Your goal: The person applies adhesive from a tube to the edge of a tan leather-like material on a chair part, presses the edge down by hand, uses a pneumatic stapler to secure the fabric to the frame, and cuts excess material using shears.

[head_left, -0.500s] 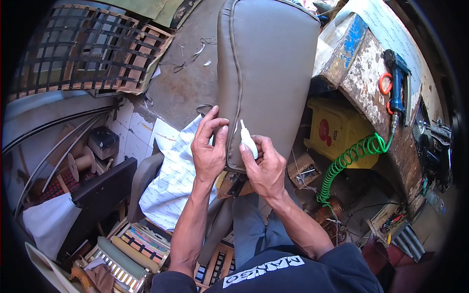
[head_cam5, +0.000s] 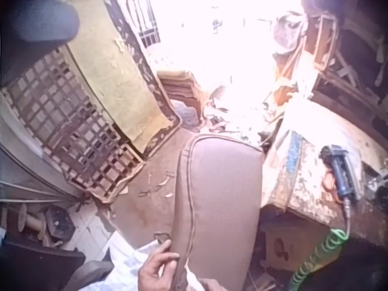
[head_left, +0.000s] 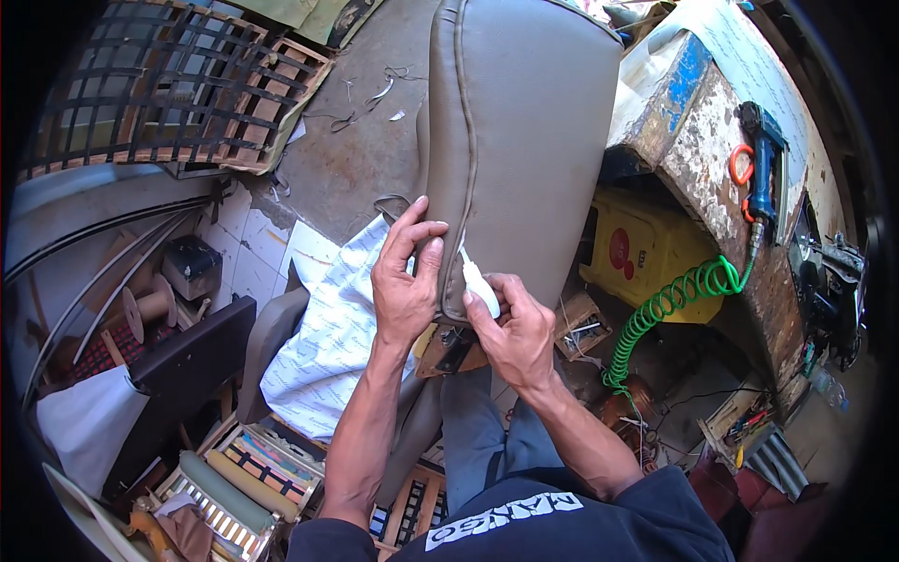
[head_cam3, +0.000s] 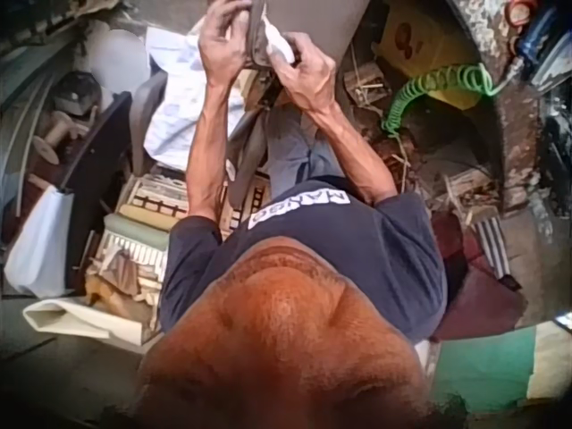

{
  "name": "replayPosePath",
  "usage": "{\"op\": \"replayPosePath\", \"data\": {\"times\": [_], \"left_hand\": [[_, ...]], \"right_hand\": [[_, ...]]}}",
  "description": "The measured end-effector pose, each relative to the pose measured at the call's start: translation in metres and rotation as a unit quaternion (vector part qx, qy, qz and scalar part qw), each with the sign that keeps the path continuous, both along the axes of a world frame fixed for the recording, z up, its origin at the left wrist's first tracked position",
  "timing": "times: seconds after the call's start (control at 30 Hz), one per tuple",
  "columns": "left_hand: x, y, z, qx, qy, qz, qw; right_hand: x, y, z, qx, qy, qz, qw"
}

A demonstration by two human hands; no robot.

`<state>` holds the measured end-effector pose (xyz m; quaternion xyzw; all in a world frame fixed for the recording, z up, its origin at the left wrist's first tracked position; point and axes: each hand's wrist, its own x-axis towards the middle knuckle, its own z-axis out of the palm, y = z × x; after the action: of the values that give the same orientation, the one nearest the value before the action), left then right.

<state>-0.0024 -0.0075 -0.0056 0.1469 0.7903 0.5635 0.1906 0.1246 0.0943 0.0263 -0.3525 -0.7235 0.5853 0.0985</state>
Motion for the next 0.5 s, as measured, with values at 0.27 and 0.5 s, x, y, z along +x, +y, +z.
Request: {"op": "replayPosePath", "data": {"times": [0.27,0.5], "left_hand": [[-0.003,-0.016,0.003,-0.021,0.036,-0.088,0.995],[-0.001,-0.020,0.007,-0.024,0.030,-0.113,0.993]], "right_hand": [[0.022,-0.017,0.009,-0.040,-0.015,0.035,0.998],[0.005,-0.002,0.010,-0.013,-0.002,-0.014,1.000]]}}
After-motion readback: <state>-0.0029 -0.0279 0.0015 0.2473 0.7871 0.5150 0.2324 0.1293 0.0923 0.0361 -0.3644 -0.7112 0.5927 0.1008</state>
